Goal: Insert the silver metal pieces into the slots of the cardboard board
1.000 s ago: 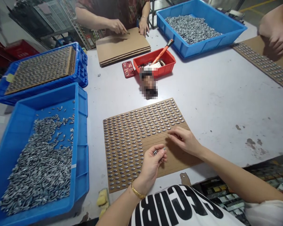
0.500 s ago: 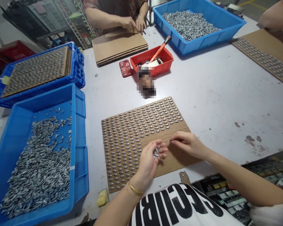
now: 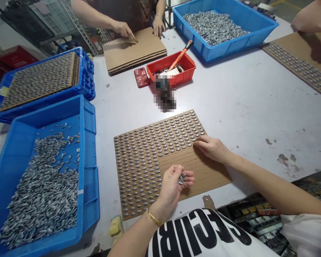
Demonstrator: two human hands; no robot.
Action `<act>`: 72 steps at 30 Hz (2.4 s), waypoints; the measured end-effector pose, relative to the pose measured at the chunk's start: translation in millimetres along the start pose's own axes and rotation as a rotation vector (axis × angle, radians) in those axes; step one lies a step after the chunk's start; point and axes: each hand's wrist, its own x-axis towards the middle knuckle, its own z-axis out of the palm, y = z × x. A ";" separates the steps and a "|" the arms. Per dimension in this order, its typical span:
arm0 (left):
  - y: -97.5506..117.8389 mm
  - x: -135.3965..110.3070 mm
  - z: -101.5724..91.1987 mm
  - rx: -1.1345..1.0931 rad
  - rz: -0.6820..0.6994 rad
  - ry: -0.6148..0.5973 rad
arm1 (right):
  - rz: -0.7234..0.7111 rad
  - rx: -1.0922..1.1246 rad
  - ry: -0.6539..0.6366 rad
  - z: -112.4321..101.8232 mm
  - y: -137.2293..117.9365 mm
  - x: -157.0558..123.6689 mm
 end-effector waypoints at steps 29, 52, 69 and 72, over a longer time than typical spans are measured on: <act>-0.8 8.5 4.4 -0.063 0.136 0.002 | 0.386 1.100 -0.026 -6.1 -85.6 -6.5; -0.5 5.3 8.0 -0.111 0.072 -0.039 | 0.205 0.799 0.078 -10.1 -78.1 -19.9; 6.8 -2.4 2.7 -0.066 -0.036 0.017 | 0.346 0.339 0.118 -7.1 6.0 -6.4; 5.9 -2.1 2.8 -0.072 -0.042 0.017 | 0.313 0.269 0.120 -4.0 9.0 -6.6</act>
